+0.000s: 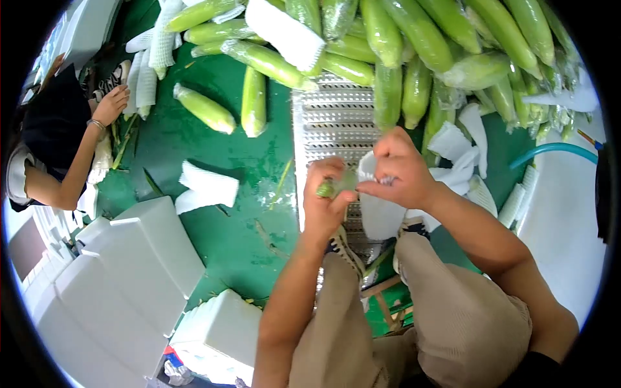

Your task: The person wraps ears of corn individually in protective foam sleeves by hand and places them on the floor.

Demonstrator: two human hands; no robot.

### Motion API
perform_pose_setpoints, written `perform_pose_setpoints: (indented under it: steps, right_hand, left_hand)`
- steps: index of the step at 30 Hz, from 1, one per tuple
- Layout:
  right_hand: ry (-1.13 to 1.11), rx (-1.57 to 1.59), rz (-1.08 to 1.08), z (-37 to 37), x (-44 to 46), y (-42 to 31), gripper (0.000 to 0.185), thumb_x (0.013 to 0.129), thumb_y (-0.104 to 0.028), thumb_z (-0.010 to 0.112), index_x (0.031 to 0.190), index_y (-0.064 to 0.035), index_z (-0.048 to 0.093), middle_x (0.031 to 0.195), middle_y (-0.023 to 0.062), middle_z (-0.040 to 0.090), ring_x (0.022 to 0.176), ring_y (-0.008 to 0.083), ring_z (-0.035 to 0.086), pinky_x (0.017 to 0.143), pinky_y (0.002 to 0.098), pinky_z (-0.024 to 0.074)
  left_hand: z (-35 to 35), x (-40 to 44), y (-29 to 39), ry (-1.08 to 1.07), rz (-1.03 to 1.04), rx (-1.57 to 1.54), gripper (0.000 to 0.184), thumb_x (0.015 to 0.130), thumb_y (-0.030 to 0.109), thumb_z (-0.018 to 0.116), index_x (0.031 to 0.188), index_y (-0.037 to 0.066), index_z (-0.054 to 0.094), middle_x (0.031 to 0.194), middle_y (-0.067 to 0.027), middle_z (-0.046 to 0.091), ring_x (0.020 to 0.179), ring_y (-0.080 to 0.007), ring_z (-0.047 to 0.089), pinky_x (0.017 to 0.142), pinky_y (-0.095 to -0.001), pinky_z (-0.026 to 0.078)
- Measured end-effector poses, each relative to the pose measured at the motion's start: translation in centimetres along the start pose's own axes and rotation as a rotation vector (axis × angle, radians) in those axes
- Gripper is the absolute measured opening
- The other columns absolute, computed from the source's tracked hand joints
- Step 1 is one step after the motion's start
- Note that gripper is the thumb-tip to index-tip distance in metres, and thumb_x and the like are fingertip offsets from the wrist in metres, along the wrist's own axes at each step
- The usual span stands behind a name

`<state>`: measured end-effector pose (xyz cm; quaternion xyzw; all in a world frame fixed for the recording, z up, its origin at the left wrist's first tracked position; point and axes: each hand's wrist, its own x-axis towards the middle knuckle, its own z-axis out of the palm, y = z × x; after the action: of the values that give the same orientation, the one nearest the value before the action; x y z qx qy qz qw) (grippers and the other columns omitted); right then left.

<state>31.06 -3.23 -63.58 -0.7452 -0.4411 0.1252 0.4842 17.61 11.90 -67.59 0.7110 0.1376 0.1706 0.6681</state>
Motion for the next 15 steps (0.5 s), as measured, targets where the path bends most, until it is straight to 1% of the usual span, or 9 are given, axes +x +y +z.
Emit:
perform_pose_setpoints:
  steps: [2,4,5,6,8,9,10,14,15]
  right_hand:
    - [0.011,0.034,-0.138,-1.8,-0.1,-1.4,0.036,0.069,-0.013,0.086,0.061,-0.0108,0.050,0.080,0.0033,0.052,0.074,0.0255,0.051,0.066,0.0350,0.0410]
    - [-0.003,0.239,-0.191,-2.5,-0.8,-2.2,0.035,0.069,-0.007,0.084,0.063,-0.0114,0.050,0.078,0.0042,0.051,0.070,0.0252,0.050,0.063,0.0345,0.0398]
    - [0.029,0.429,-0.143,-2.1,-1.0,-2.8,0.028,0.076,-0.005,0.078,0.069,-0.0102,0.051,0.079,0.0030,0.053,0.065,0.0207,0.051,0.059,0.0339,0.0397]
    - [0.004,0.526,0.078,-2.2,-1.2,-3.6,0.027,0.079,-0.008,0.077,0.070,-0.0097,0.051,0.078,0.0017,0.053,0.067,0.0176,0.052,0.060,0.0321,0.0409]
    - [-0.054,0.704,0.521,-2.9,-1.4,-5.2,0.026,0.086,-0.015,0.074,0.074,-0.0086,0.052,0.077,-0.0007,0.054,0.071,0.0114,0.054,0.061,0.0284,0.0433]
    - [0.017,1.269,0.848,-1.8,-1.4,-5.6,0.019,0.094,-0.018,0.067,0.090,-0.0082,0.052,0.083,-0.0026,0.056,0.077,0.0068,0.055,0.066,0.0275,0.0469]
    - [-0.027,1.527,0.907,-1.2,-1.9,-4.8,0.020,0.095,-0.018,0.065,0.108,-0.0080,0.053,0.093,0.0002,0.061,0.084,0.0109,0.061,0.075,0.0289,0.0516]
    - [0.235,1.901,0.852,-0.9,-3.6,-4.1,0.040,0.090,0.000,0.058,0.129,-0.0077,0.054,0.117,0.0090,0.066,0.102,0.0217,0.067,0.089,0.0357,0.0544]
    - [0.245,1.871,0.903,-0.8,-4.3,-3.6,0.042,0.090,0.000,0.058,0.131,-0.0077,0.054,0.119,0.0099,0.065,0.104,0.0219,0.067,0.090,0.0358,0.0542]
  left_hand:
    - [-1.8,0.8,0.7,-0.066,0.151,0.378,0.036,0.087,0.032,0.072,0.100,0.004,0.053,0.113,-0.0174,0.060,0.106,-0.0320,0.056,0.093,-0.0436,0.043]
    - [-2.3,0.5,3.4,-0.161,0.118,0.652,0.031,0.088,0.022,0.069,0.108,0.004,0.055,0.119,-0.0163,0.061,0.107,-0.0336,0.055,0.094,-0.0447,0.042]
    - [-2.0,0.1,4.3,-0.217,0.055,0.707,0.032,0.087,0.020,0.069,0.111,0.005,0.056,0.121,-0.0156,0.062,0.106,-0.0333,0.057,0.093,-0.0440,0.043]
    - [-1.6,-0.5,5.0,-0.272,-0.009,0.760,0.033,0.086,0.018,0.069,0.114,0.005,0.057,0.122,-0.0148,0.062,0.105,-0.0331,0.058,0.092,-0.0433,0.044]
    - [0.0,-2.1,4.6,-0.211,0.001,0.555,0.044,0.083,0.004,0.068,0.125,0.005,0.058,0.126,-0.0151,0.062,0.092,-0.0346,0.065,0.081,-0.0409,0.053]
    - [1.1,-2.6,3.9,-0.204,-0.006,0.485,0.043,0.083,0.002,0.069,0.125,0.006,0.058,0.126,-0.0161,0.061,0.091,-0.0337,0.066,0.078,-0.0396,0.054]
    - [1.3,-3.7,3.9,-0.187,-0.077,0.385,0.043,0.082,0.000,0.069,0.124,0.006,0.059,0.127,-0.0177,0.060,0.090,-0.0314,0.067,0.075,-0.0370,0.054]
    - [2.6,-4.1,4.9,-0.202,-0.093,0.316,0.043,0.082,-0.002,0.071,0.122,0.006,0.058,0.129,-0.0200,0.056,0.087,-0.0250,0.066,0.071,-0.0309,0.054]
    - [2.9,-4.5,5.4,-0.263,-0.297,0.143,0.044,0.086,0.003,0.071,0.127,0.007,0.056,0.139,-0.0180,0.048,0.103,-0.0230,0.062,0.080,-0.0318,0.053]
